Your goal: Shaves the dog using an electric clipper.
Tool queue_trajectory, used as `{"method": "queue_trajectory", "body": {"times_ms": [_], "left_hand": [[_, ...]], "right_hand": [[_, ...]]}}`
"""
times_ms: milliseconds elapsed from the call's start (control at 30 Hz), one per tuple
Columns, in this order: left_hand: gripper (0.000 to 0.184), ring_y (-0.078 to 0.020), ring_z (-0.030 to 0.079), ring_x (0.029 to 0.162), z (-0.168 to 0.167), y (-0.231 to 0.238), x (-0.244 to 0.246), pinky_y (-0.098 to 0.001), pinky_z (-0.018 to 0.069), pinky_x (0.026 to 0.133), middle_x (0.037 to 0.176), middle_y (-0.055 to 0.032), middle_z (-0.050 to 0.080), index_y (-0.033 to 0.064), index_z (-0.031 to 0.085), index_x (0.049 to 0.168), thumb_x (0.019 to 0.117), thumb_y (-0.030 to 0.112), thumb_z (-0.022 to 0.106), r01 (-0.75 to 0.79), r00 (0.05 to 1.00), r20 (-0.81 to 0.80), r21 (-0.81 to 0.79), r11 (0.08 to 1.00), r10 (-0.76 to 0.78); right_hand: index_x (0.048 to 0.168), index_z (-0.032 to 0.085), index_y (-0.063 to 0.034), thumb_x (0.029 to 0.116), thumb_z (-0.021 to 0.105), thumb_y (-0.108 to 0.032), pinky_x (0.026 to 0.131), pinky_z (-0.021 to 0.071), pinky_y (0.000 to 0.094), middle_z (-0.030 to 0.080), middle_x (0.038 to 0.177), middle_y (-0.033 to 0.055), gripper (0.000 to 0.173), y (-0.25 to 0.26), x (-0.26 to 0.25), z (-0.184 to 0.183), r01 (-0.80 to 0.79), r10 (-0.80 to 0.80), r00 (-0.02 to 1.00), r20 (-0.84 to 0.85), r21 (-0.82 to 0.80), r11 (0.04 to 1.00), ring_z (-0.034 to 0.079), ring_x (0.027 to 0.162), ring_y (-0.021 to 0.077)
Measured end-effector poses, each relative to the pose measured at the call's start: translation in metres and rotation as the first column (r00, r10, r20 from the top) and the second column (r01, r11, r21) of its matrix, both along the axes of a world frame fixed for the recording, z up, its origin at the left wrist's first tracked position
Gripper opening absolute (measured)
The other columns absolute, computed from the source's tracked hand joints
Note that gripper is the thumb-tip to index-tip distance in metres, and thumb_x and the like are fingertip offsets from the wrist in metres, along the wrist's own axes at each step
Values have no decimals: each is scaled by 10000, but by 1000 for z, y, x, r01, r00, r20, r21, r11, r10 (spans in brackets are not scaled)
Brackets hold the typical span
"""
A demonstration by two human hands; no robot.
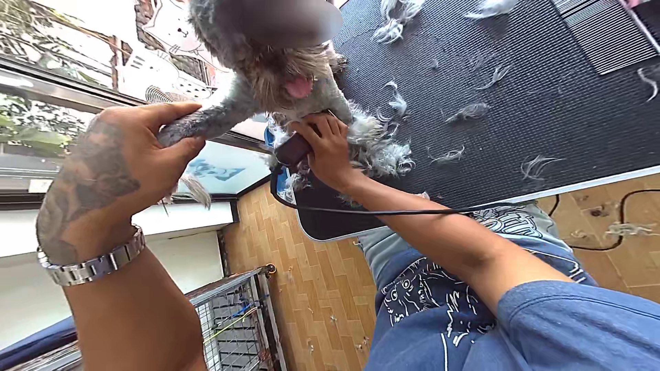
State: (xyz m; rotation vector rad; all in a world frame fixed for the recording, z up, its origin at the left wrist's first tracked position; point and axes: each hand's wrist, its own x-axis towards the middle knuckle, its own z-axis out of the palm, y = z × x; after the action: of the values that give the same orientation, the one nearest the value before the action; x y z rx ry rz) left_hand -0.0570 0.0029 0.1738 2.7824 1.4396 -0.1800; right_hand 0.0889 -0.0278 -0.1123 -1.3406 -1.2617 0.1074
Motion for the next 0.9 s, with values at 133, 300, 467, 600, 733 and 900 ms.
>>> {"method": "queue_trajectory", "body": {"times_ms": [133,300,467,600,733,900], "left_hand": [[379,-249,600,623,3,4,-2,-521,485,574,957,-140,688,224,638,1346,998,359,578,-17,1000,-6,-3,1000,17],[398,-216,622,658,-2,14,-18,-509,500,592,992,-107,699,273,632,1357,984,400,571,-44,999,1,-9,999,44],[412,-274,642,704,-1,7,-4,-561,500,637,1012,-155,699,236,620,1384,994,364,584,-16,1000,-3,-18,1000,16],[385,-276,646,713,3,3,11,-552,498,641,992,-157,703,212,634,1363,995,312,584,31,999,-14,-11,999,-31],[389,-287,648,709,3,7,11,-562,496,637,995,-158,704,217,637,1360,989,327,591,37,999,-26,-7,999,-37],[379,-246,634,669,0,2,15,-520,504,613,986,-136,704,242,635,1359,999,345,581,35,999,-19,-20,999,-36]], "right_hand": [[1205,754,-271,777,666,63,1057,418,556,693,1212,109,550,-13,-1,8,-112,112,994,3,28,993,598,1210,335],[1204,753,-282,815,651,46,1132,382,537,689,1242,97,518,-36,28,-2,-209,182,970,162,172,963,577,1272,330],[1226,743,-260,785,669,15,1022,425,554,694,1209,111,526,-7,14,-16,-43,42,999,25,23,999,607,1191,340],[1209,749,-289,755,713,11,1011,425,603,693,1203,132,546,3,-10,-12,-16,17,1000,3,-71,997,609,1185,368],[1193,756,-333,809,666,52,1091,372,540,686,1200,86,551,-21,-16,-3,-36,32,998,47,83,996,582,1220,311],[1195,752,-347,790,677,51,1077,384,543,691,1207,91,573,0,-12,-4,52,-57,996,65,78,996,582,1226,332]]}}
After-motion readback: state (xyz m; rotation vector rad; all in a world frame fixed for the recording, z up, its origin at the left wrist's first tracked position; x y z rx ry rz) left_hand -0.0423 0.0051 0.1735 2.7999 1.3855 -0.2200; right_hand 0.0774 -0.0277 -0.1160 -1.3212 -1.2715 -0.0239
